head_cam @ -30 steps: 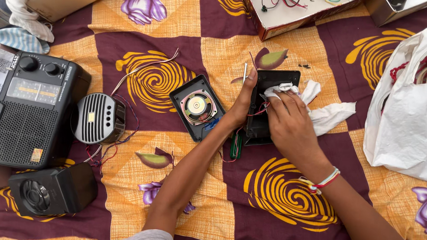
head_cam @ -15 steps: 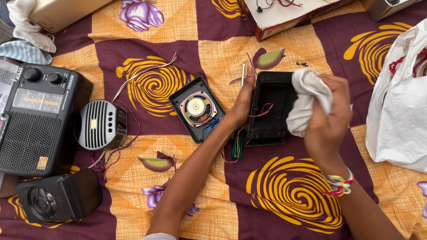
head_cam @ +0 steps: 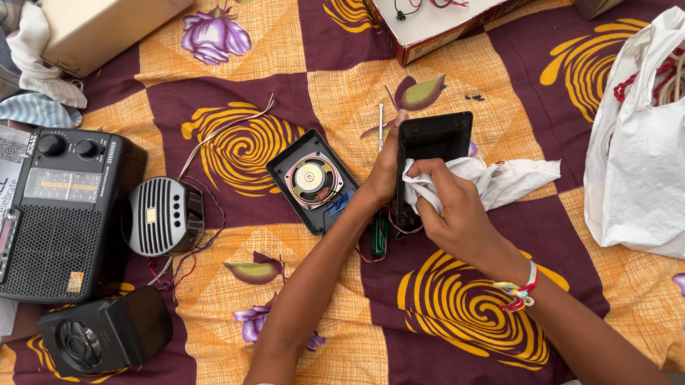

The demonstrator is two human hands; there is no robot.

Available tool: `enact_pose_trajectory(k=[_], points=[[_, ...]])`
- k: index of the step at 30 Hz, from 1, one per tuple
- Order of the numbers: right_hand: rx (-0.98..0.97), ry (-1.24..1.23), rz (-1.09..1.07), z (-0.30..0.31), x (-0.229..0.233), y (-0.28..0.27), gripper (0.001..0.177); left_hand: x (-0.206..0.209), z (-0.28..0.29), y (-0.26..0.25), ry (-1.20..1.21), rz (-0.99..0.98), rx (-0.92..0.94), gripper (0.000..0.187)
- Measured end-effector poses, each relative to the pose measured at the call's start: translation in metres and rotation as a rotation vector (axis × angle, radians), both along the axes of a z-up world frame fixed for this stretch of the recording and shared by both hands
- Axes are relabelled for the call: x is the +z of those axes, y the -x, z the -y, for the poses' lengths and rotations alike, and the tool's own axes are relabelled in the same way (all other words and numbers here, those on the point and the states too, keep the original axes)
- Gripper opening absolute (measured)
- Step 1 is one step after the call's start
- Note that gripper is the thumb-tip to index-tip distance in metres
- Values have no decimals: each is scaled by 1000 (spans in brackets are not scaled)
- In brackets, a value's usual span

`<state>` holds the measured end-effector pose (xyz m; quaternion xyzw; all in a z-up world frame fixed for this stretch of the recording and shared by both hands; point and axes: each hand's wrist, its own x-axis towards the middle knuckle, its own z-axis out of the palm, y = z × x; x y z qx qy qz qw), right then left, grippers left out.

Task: The person uses a screwdriver to open a small black speaker enclosure, removes the internal speaker driver, and wipes the inside of the enclosure and the driver with a white cloth. The person then places the driver back into the enclosure.

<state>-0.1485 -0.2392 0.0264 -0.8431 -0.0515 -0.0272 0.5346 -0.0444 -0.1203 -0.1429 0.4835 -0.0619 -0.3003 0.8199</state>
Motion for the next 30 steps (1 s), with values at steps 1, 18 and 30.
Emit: enact_pose_trajectory(k=[1,18,30], points=[[54,18,31,3,-1,-3,27,10,-1,-1,-1,-20,3,61],[129,928,520,18,6,-5,38,35,-9,-1,121,-62,-64,67],[231,676,269,19,13,11,28,5,-6,9,187,1,-9,58]])
